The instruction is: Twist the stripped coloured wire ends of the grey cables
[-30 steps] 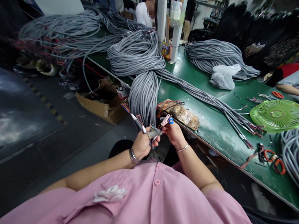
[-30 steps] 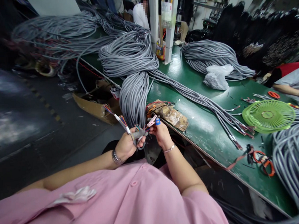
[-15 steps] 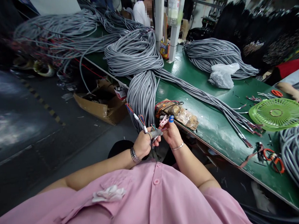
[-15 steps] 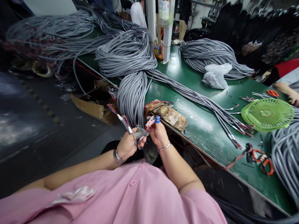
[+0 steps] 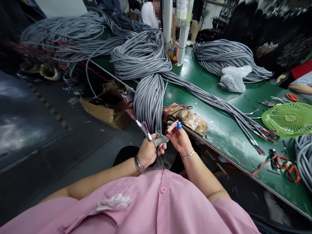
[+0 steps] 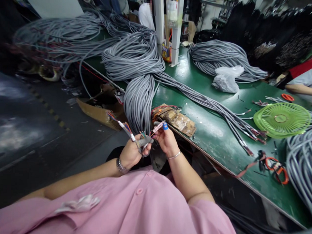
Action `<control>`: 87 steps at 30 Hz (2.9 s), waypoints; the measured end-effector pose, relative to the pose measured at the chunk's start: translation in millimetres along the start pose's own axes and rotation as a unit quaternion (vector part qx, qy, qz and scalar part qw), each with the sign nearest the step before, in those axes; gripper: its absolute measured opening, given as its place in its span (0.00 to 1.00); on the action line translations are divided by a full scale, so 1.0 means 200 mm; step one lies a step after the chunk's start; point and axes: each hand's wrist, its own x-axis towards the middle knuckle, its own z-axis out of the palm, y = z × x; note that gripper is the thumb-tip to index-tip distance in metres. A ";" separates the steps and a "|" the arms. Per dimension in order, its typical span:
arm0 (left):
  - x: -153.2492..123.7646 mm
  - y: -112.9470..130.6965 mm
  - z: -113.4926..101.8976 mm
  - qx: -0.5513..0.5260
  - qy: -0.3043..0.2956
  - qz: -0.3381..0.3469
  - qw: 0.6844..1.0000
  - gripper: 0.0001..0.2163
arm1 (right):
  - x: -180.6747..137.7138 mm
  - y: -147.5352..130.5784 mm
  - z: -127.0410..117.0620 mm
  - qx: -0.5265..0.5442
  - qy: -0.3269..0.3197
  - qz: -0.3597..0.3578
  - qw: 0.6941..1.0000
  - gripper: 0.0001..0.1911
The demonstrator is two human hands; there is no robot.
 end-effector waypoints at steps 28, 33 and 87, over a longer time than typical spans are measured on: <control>0.02 -0.04 -0.03 0.044 0.004 0.022 0.999 0.10 | -0.06 -0.07 -0.04 -0.123 -0.059 0.108 0.985 0.33; -0.01 -0.06 -0.05 0.125 -0.028 0.041 0.991 0.10 | -0.11 -0.13 -0.06 -0.249 -0.100 0.064 0.961 0.19; 0.08 0.01 0.00 -0.030 -0.070 -0.037 0.996 0.10 | 0.01 0.01 -0.01 -0.018 0.003 -0.026 1.000 0.23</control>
